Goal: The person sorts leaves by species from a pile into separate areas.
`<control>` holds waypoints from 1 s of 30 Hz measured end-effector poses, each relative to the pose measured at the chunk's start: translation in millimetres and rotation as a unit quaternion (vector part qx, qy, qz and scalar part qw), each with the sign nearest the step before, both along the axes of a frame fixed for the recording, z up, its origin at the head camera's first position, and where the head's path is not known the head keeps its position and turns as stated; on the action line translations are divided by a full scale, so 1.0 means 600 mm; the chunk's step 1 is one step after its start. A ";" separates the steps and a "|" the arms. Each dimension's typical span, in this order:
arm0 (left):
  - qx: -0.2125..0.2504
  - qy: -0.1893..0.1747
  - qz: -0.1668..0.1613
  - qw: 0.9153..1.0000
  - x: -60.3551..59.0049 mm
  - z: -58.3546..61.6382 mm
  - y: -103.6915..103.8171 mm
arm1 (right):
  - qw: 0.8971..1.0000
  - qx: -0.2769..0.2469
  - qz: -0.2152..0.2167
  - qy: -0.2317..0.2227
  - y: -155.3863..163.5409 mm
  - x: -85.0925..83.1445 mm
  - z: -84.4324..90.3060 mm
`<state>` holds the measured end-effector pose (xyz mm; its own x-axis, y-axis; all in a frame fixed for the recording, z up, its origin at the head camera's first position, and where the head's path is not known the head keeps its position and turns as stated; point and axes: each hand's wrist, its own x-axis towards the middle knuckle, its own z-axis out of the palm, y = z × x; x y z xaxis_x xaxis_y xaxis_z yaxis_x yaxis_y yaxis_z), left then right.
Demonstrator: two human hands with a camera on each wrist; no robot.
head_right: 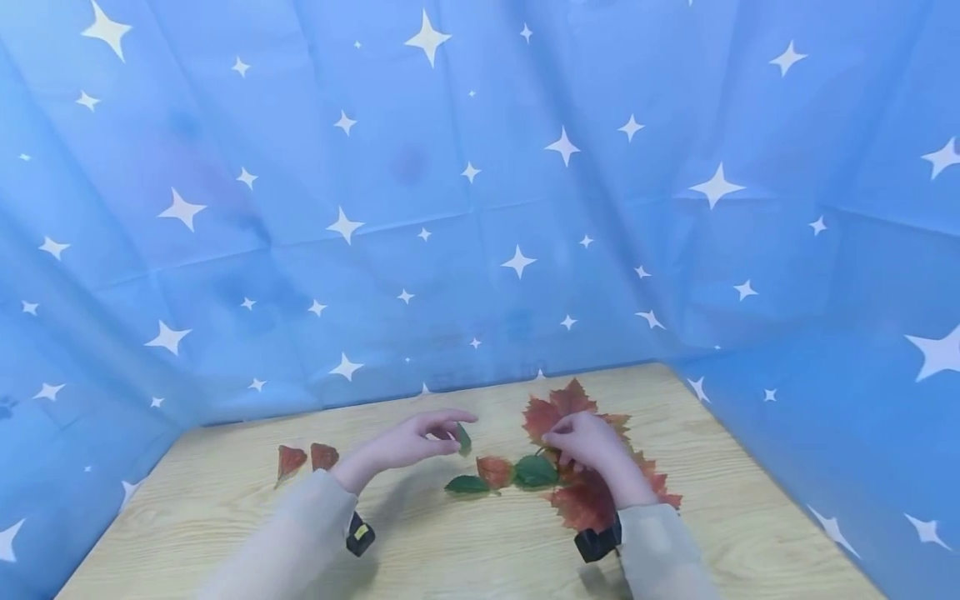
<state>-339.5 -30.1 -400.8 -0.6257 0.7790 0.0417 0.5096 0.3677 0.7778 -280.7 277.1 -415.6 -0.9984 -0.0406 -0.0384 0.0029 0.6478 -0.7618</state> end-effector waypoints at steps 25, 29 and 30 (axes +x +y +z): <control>-0.074 0.082 -0.009 0.994 0.003 -0.064 0.105 | 0.995 0.005 -0.081 0.051 -0.026 -0.018 -0.042; -0.064 0.075 -0.011 0.995 0.004 -0.066 0.106 | 0.992 -0.046 -0.109 0.042 -0.024 -0.025 -0.055; -0.060 0.071 -0.012 0.996 0.004 -0.066 0.106 | 0.991 -0.061 -0.114 0.040 -0.023 -0.026 -0.058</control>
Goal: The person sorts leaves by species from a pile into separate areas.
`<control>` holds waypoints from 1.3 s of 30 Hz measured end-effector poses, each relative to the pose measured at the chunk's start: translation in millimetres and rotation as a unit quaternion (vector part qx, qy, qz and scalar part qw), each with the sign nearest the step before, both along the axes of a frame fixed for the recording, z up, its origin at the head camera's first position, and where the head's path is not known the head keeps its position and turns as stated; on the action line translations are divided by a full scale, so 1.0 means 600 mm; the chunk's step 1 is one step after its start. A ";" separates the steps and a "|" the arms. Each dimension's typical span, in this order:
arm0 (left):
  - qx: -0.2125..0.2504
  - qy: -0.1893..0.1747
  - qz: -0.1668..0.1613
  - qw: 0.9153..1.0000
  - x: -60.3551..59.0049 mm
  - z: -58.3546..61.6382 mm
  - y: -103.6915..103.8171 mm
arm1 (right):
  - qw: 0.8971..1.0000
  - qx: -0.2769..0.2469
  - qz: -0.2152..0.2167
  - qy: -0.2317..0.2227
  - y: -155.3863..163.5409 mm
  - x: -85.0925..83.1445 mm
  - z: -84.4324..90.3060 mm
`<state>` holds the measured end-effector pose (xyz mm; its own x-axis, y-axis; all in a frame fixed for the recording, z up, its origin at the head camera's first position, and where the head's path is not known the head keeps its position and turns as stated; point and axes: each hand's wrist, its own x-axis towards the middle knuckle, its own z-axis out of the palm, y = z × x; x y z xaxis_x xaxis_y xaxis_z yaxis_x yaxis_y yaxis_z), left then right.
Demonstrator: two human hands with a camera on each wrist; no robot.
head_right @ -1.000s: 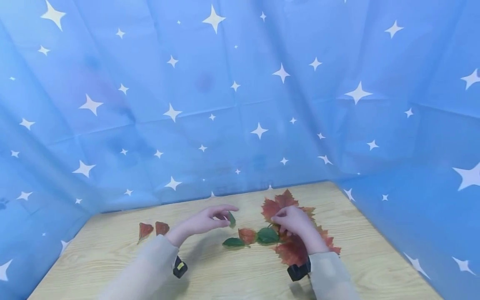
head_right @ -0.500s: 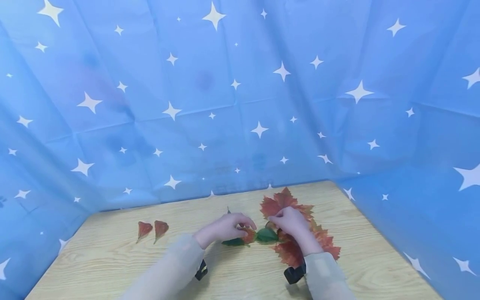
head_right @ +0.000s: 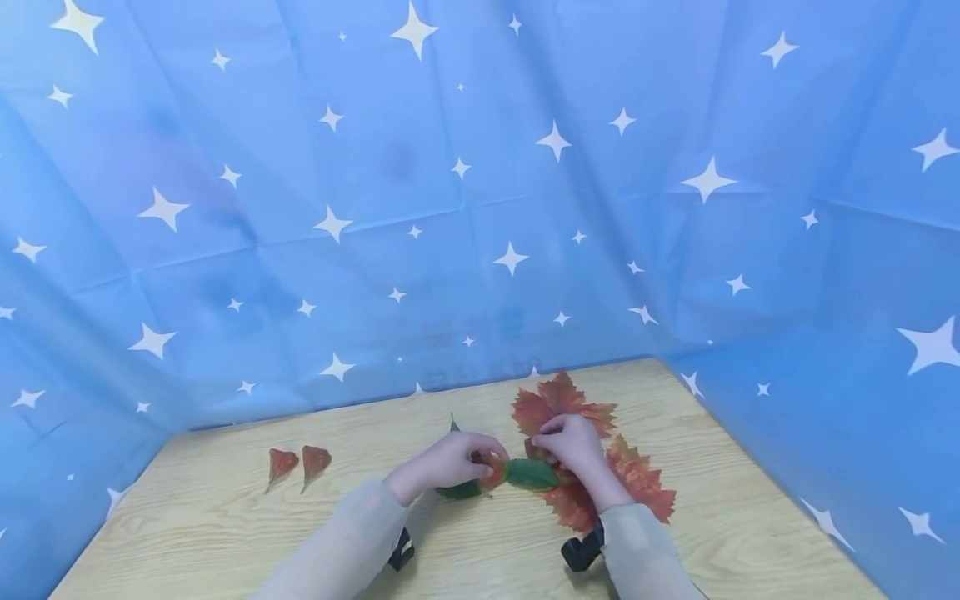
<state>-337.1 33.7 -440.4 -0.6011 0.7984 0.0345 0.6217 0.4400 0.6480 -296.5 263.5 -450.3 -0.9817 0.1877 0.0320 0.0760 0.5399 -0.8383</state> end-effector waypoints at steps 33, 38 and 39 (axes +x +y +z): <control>0.119 -0.066 0.075 0.988 0.004 0.053 -0.023 | 0.985 -0.170 0.004 -0.020 0.028 -0.012 -0.035; 0.120 -0.061 0.086 0.987 0.003 0.060 -0.040 | 0.985 -0.169 0.004 -0.019 0.027 -0.011 -0.036; 0.121 -0.060 0.089 0.987 0.001 0.061 -0.045 | 0.985 -0.171 0.004 -0.018 0.027 -0.011 -0.036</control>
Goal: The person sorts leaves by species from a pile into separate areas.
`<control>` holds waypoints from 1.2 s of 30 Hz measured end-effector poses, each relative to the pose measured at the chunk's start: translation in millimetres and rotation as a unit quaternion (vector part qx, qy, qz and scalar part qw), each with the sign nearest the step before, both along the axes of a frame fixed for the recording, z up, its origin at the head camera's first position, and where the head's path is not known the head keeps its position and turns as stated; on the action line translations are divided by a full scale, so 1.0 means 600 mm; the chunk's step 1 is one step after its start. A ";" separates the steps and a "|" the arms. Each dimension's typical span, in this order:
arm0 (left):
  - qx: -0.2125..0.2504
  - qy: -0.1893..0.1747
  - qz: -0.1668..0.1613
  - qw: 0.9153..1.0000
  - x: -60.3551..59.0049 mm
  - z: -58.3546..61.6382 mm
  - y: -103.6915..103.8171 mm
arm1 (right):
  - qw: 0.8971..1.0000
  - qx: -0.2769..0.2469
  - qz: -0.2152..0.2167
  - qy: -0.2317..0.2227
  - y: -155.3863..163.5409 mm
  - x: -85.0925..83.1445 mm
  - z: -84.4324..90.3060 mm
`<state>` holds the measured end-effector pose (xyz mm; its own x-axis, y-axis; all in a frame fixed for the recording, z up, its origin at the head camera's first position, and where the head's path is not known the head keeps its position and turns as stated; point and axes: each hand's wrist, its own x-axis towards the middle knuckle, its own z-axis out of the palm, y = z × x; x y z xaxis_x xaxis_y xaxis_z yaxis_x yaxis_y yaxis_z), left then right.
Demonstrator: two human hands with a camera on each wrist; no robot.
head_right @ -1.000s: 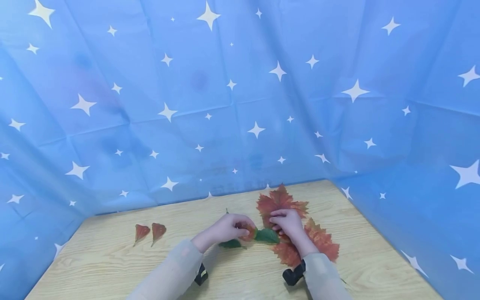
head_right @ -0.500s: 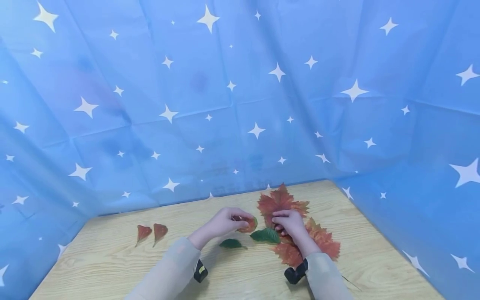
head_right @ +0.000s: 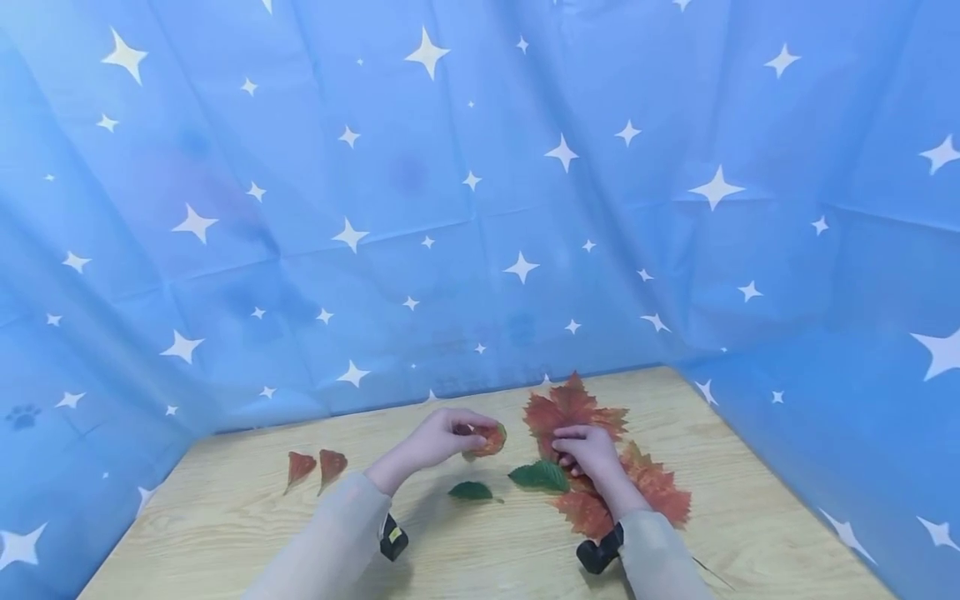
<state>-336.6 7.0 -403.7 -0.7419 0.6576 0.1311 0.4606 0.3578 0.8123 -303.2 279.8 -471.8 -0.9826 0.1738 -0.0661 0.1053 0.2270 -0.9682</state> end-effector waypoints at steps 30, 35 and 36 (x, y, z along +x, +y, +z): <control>0.016 -0.021 0.202 0.979 -0.049 -0.027 -0.216 | 1.000 0.008 0.013 0.004 -0.001 0.003 0.003; -0.002 0.004 0.240 0.971 -0.043 -0.037 -0.235 | 1.000 0.011 0.014 0.002 -0.002 0.004 0.004; -0.009 0.012 0.246 0.969 -0.043 -0.040 -0.238 | 1.000 0.012 0.014 0.002 -0.002 0.004 0.004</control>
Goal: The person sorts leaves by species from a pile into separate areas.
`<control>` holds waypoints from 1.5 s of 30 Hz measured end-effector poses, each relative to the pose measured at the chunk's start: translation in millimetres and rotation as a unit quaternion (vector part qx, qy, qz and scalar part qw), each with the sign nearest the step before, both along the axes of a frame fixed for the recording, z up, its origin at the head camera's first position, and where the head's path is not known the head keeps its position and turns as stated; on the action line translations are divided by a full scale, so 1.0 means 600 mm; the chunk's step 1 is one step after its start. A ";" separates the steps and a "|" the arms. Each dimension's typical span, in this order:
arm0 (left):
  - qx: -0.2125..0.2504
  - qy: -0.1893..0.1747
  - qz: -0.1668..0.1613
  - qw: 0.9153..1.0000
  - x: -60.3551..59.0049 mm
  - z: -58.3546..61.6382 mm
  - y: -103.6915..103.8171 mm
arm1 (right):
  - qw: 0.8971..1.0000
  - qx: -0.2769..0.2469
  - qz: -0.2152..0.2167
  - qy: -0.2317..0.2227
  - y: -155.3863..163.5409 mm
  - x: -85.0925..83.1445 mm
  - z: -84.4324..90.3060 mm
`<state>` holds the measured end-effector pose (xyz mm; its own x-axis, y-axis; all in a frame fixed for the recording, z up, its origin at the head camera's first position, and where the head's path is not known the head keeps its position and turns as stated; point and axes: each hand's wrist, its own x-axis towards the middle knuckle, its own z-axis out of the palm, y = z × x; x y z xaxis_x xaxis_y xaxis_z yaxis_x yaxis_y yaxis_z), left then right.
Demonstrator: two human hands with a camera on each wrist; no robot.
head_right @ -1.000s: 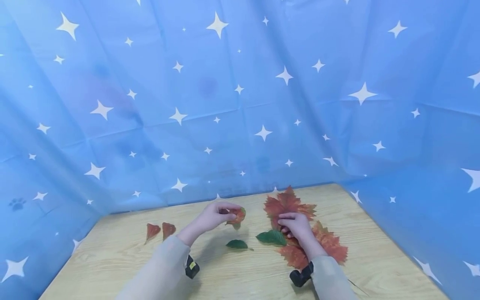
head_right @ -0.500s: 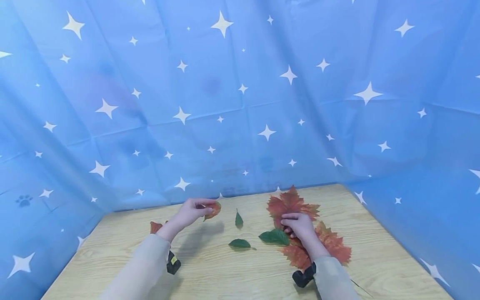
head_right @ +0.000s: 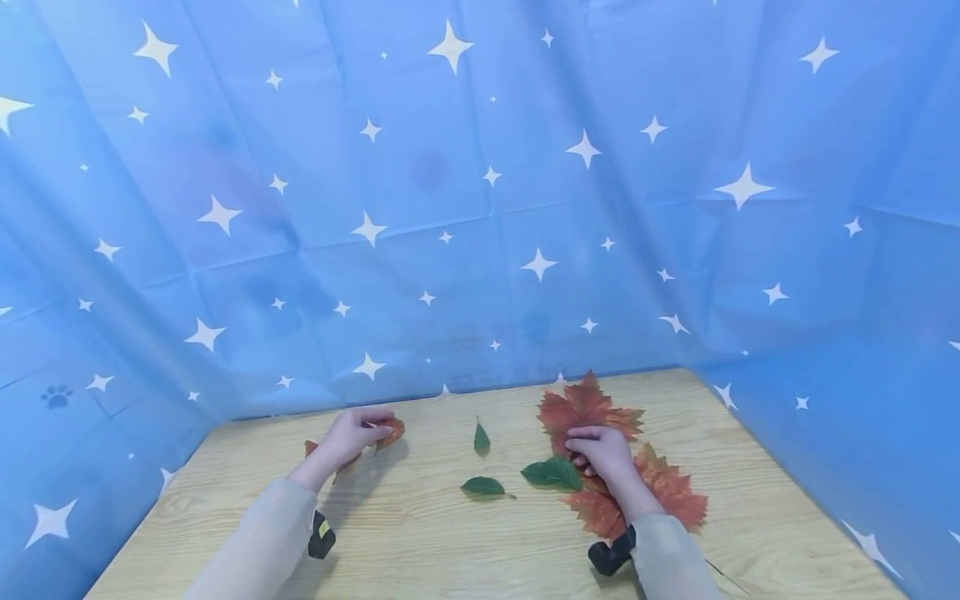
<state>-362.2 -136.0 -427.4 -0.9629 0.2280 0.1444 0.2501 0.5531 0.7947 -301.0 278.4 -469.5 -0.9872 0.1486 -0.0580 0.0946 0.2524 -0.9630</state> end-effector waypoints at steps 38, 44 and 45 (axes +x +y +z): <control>-0.199 -0.003 0.016 0.980 0.023 -0.037 -0.029 | 1.000 0.003 0.004 0.000 -0.008 -0.003 -0.004; -0.101 -0.092 0.014 0.991 0.034 -0.036 -0.028 | 1.000 -0.002 -0.005 -0.004 -0.004 -0.002 0.002; -0.091 -0.103 0.011 0.991 0.035 -0.036 -0.027 | 1.000 -0.002 -0.006 -0.004 -0.003 -0.003 0.004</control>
<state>-341.5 -152.4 -449.0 -0.9729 0.2104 -0.0963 0.0796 0.6949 0.7147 -302.7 276.5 -467.0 -0.9846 0.1610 -0.0675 0.1063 0.2466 -0.9633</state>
